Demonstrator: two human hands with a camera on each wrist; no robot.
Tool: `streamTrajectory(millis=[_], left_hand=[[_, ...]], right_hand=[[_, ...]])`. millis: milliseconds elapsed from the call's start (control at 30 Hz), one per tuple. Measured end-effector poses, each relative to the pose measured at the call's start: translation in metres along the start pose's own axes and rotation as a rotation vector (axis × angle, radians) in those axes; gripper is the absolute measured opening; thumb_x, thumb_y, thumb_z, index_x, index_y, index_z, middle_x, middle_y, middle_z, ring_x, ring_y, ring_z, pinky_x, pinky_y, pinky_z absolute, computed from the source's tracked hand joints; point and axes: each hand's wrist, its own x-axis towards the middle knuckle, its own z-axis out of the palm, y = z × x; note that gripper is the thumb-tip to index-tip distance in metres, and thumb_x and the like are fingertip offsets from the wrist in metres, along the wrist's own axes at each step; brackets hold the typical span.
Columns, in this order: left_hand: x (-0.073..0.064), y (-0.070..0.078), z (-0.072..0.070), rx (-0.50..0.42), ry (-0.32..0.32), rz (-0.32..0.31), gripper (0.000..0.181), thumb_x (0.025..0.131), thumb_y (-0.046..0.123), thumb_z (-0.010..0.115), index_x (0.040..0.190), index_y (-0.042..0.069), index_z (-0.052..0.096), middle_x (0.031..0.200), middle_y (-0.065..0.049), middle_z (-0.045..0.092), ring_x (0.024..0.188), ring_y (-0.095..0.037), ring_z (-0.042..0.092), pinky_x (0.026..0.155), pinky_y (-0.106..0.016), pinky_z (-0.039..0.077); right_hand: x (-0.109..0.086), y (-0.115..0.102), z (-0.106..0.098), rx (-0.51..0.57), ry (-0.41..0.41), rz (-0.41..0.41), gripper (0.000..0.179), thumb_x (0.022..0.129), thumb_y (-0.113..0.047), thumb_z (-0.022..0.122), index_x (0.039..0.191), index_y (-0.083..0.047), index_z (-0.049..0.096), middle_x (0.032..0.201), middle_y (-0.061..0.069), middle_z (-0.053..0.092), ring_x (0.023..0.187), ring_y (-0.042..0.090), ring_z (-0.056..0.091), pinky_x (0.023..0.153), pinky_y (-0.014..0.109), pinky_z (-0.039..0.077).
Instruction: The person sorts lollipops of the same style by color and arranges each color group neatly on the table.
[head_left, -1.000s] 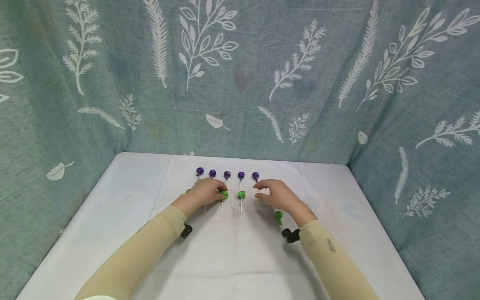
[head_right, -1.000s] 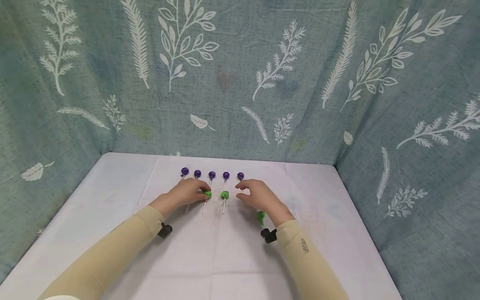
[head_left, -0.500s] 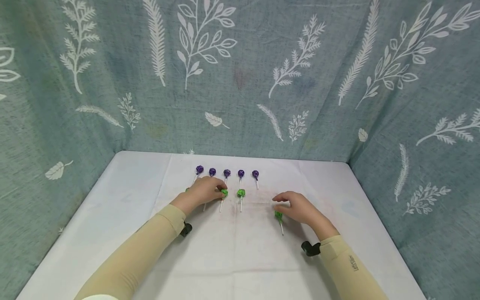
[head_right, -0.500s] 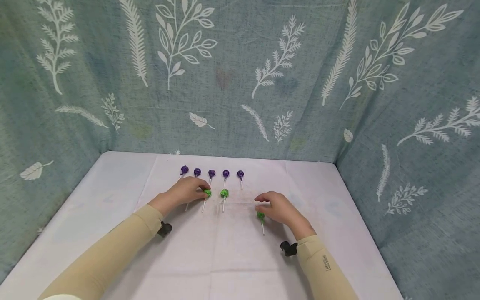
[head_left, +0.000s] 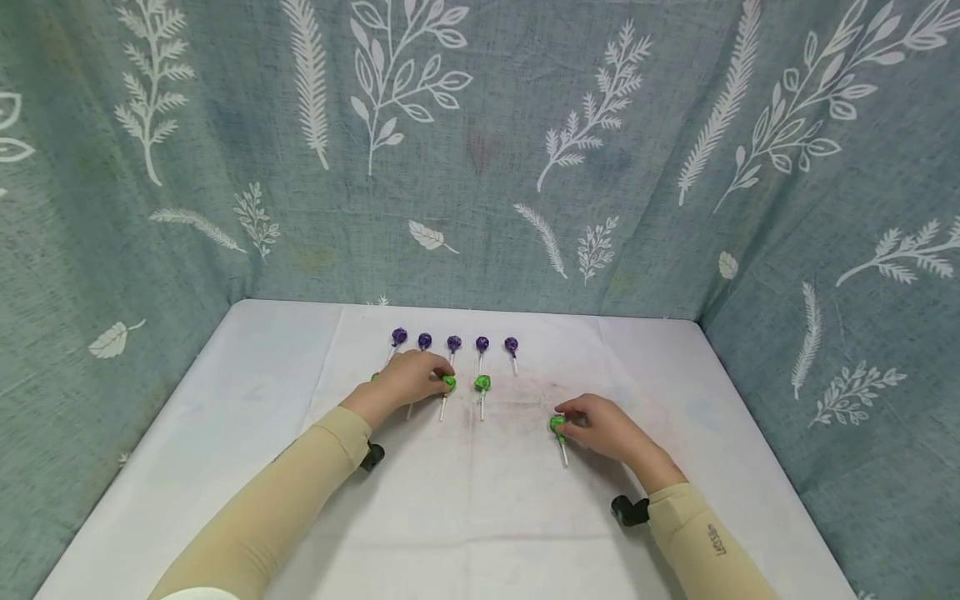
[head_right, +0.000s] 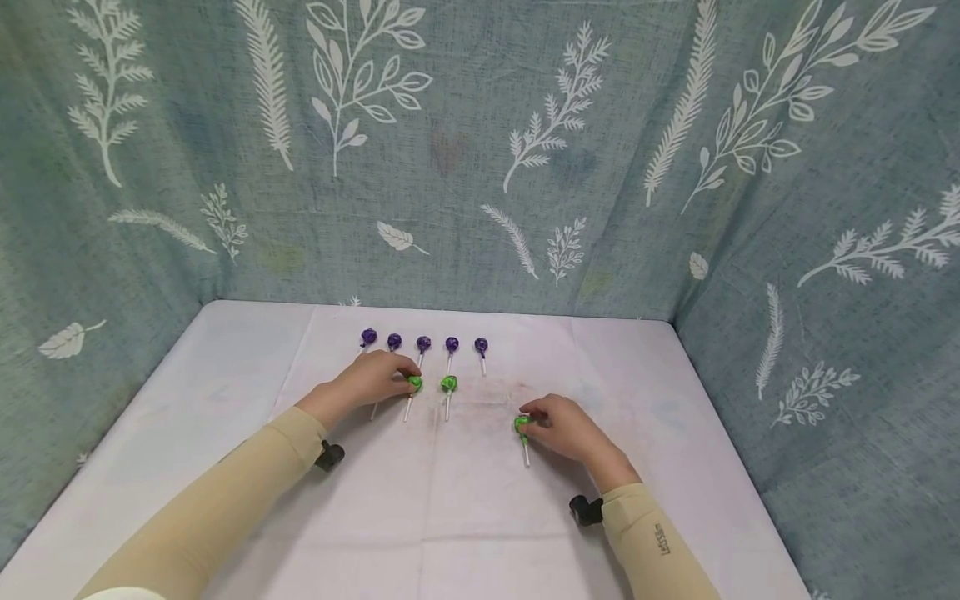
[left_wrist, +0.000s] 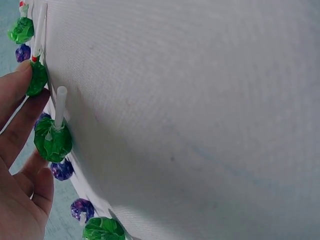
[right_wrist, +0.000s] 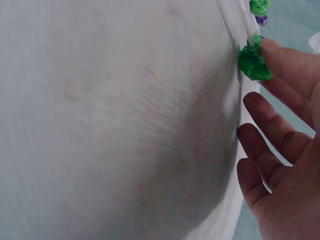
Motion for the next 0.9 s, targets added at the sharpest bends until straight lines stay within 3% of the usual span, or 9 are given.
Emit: streamTrajectory(millis=[200,500,900], left_hand=[[-0.001,-0.001,0.0,0.004,-0.004,-0.012,0.021,0.08,0.038,0.067,0.1,0.031,0.067,0.095,0.015,0.063,0.095,-0.016,0.057,0.093,-0.054,0.031],[-0.002,-0.002,0.0,0.004,-0.008,-0.022,0.021,0.08,0.037,0.067,0.1,0.031,0.067,0.096,0.015,0.063,0.096,-0.017,0.056,0.093,-0.054,0.03],[-0.002,-0.003,0.001,0.002,-0.011,-0.018,0.023,0.079,0.039,0.068,0.1,0.032,0.066,0.096,0.016,0.063,0.096,-0.017,0.056,0.092,-0.054,0.031]], right_hand=[[0.002,-0.002,0.002,-0.02,-0.004,-0.003,0.029,0.081,-0.035,0.066,0.106,-0.019,0.067,0.097,-0.01,0.059,0.094,0.011,0.055,0.081,0.035,0.045],[0.004,-0.005,0.004,-0.013,-0.013,0.08,0.027,0.08,-0.039,0.066,0.103,-0.025,0.067,0.1,-0.012,0.06,0.092,0.008,0.053,0.078,0.033,0.045],[0.019,-0.019,-0.003,0.002,0.019,0.086,0.029,0.082,-0.035,0.066,0.107,-0.021,0.066,0.1,-0.009,0.061,0.104,0.016,0.052,0.088,0.04,0.042]])
